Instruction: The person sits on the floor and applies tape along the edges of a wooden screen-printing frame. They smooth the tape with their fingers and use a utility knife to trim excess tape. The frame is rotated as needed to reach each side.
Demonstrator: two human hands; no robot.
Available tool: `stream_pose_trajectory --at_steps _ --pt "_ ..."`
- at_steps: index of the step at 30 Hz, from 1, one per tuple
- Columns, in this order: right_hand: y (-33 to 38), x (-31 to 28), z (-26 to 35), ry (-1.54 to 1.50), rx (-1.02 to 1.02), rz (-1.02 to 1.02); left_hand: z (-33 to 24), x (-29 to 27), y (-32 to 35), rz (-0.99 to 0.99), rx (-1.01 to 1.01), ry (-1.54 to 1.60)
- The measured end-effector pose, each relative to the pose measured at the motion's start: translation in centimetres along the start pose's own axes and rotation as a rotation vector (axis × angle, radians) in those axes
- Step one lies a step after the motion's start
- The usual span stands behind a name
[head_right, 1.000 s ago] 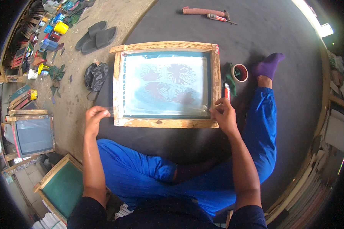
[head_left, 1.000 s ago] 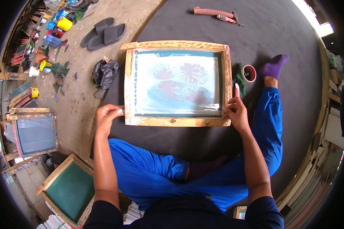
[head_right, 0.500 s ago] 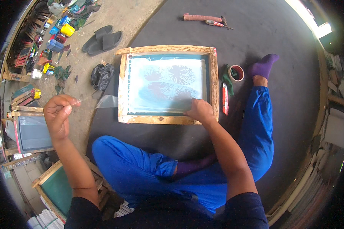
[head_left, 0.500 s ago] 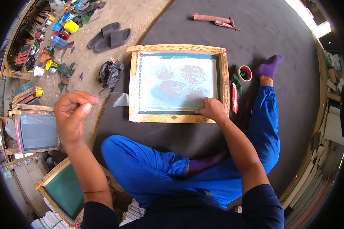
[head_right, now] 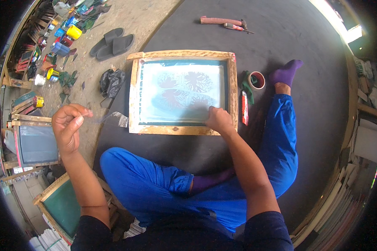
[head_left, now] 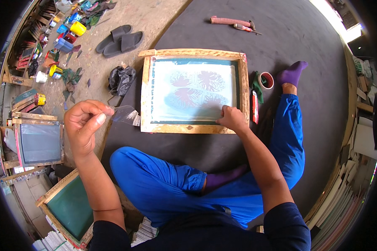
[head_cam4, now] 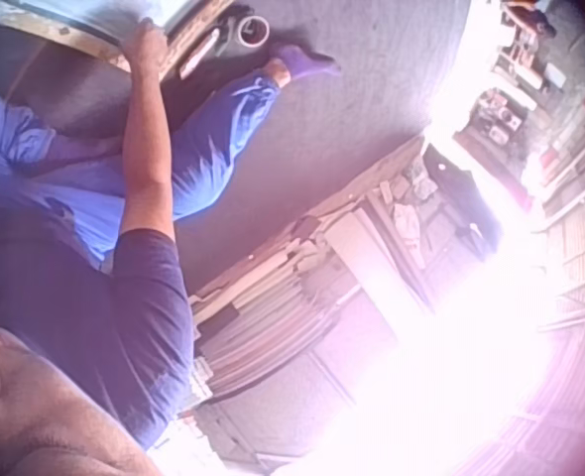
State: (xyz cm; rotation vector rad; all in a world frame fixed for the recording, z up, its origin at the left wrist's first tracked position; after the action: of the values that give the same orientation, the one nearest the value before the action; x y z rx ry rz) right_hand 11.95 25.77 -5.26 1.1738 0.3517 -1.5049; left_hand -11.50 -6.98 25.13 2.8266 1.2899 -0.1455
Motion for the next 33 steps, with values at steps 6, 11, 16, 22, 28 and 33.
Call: stream_pose_trajectory --at_steps 6,11,16,22,28,33 --pt "-0.2 0.4 -0.8 -0.037 -0.002 -0.014 0.2 0.5 0.0 0.012 -0.004 0.003" --pt "-0.1 0.1 -0.2 0.015 0.027 -0.008 0.7 0.2 0.1 0.014 -0.004 0.031" --pt "0.3 0.3 -0.3 -0.003 0.030 -0.007 0.5 0.4 0.3 0.018 -0.013 0.018" --pt "-0.9 0.2 1.1 -0.200 -0.104 0.027 0.8 0.7 0.6 0.022 -0.062 -0.003" --pt "-3.0 0.5 0.8 0.302 0.054 0.433 0.2 1.1 0.7 0.023 -0.036 0.055" --pt "-4.8 1.6 3.1 0.219 -0.213 0.421 -0.3 1.5 0.6 0.039 -0.006 0.087"
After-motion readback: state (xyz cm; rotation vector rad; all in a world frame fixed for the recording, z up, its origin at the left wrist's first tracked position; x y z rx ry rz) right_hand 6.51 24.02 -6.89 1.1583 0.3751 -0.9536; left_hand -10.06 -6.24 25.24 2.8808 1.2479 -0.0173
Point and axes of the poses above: each hand's wrist, its own y-axis away from the middle knuckle, its own x-axis out of the palm, z = x × y, the point moved 7 cm from there along -y, towards the middle knuckle, and after that the axes turned 10 degrees about -x, right-handed, at the moved point
